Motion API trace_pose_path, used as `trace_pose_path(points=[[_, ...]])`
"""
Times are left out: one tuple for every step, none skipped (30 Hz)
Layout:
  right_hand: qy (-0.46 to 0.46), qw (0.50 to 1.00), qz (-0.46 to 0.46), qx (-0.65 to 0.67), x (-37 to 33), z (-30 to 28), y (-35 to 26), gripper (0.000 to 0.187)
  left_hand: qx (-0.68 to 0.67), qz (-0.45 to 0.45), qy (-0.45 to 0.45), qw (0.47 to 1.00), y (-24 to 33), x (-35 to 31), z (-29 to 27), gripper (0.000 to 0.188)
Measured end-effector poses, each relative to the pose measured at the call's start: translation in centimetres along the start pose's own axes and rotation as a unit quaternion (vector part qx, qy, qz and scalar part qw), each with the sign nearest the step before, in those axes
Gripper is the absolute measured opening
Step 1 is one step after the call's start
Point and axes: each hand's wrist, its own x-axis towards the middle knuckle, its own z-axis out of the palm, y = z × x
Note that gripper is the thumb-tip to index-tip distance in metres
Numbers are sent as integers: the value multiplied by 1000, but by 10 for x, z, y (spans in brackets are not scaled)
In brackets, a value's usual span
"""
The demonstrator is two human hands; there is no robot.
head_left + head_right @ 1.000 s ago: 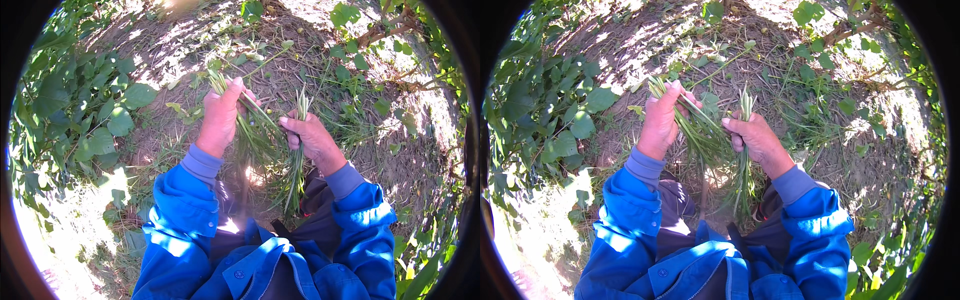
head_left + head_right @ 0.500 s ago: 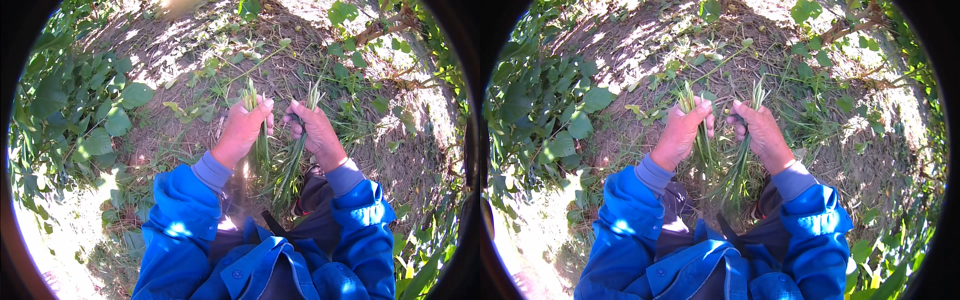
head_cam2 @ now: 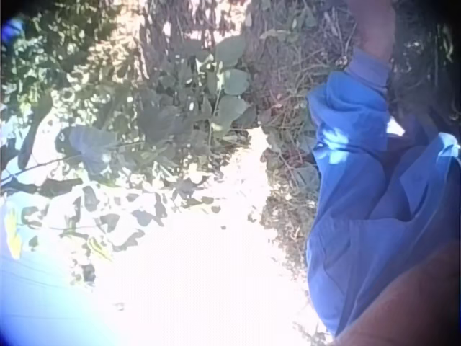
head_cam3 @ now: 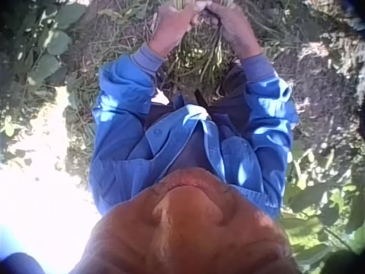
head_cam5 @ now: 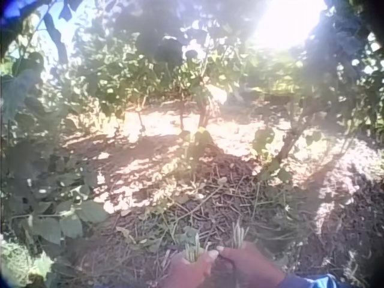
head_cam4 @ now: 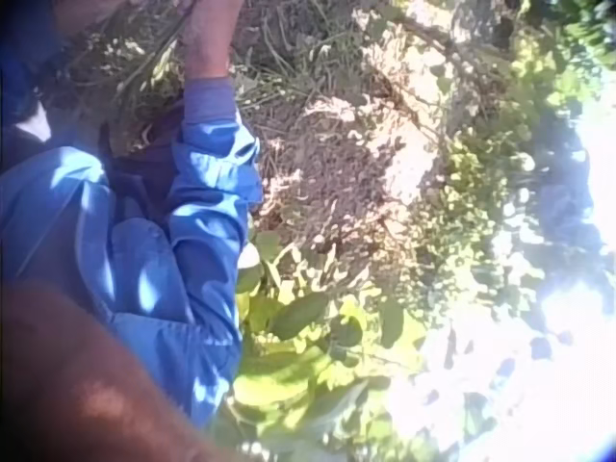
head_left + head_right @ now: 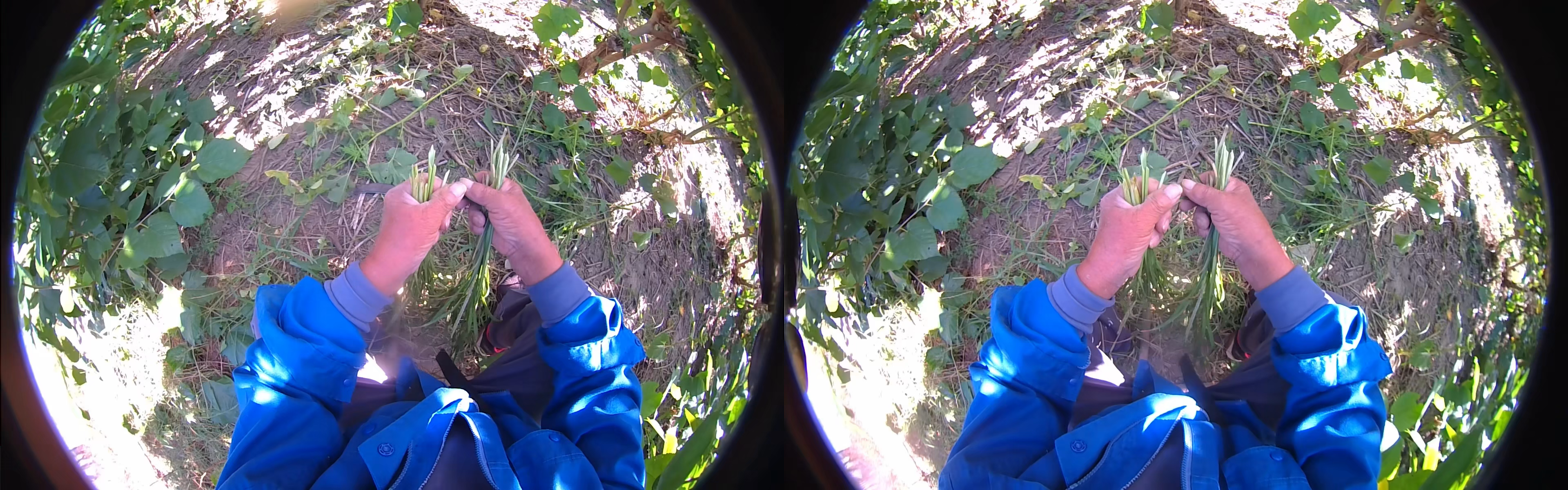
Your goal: The person sits on the ground in a vineyard and gathers long grass blades into a bundle. They repeatedly align, fold, and twist the grass with both hands to form a tight bunch.
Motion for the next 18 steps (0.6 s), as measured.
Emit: trace_pose_path(points=[[0, 1000, 0, 3, -1, 1, -1, 15, 9, 1, 2, 1000, 0, 0, 0, 19], [0, 1000, 0, 7, -2, 2, -2, 14, 8, 0, 1, 1000, 0, 1, 0, 19], [-1, 1000, 0, 10, -2, 3, -2, 13, 7, 0, 2, 1000, -1, 1, -1, 18], [-3, 1000, 4, 8, -3, 4, -3, 12, 6, -1, 3, 1000, -2, 2, -2, 18], [-5, 1000, 8, 6, -3, 5, -3, 11, 6, 0, 4, 1000, -3, 2, -3, 17], [-6, 1000, 12, 3, -3, 5, -3, 11, 5, 1, 6, 1000, -5, 3, -4, 16], [-9, 1000, 17, 0, -3, 6, -3, 11, 4, 2, 7, 1000, -5, 4, -4, 15], [-12, 1000, 22, -2, -3, 7, -3, 11, 17, 2, 10, 1000, -5, 4, -4, 14], [-14, 1000, 26, -5, -4, 7, -4, 12, 30, 2, 11, 999, -3, 4, -4, 13], [-21, 999, 26, -6, -4, 7, -3, 13, 42, 2, 13, 999, -2, 4, -3, 12], [-27, 999, 25, -7, -3, 7, -2, 14, 41, 10, 8, 999, -2, 4, -2, 12], [-35, 999, 25, -8, -3, 7, 0, 15, 40, 18, 5, 999, -2, 3, -2, 11], [-41, 999, 29, -12, -4, 9, 0, 16, 38, 26, 1, 999, -3, 3, -2, 11], [-46, 998, 33, -17, -5, 10, -1, 16, 43, 28, -1, 999, -3, 3, -2, 11], [-51, 998, 36, -22, -5, 11, -2, 16, 46, 30, -3, 998, -4, 4, -2, 12], [-56, 997, 38, -27, -5, 10, -2, 16, 50, 32, -6, 998, -5, 4, -2, 13], [-61, 997, 40, -31, -5, 10, -1, 16, 58, 33, -8, 998, -8, 6, -2, 14], [-67, 996, 41, -36, -5, 10, -1, 17, 66, 35, -10, 997, -11, 7, -3, 15]])
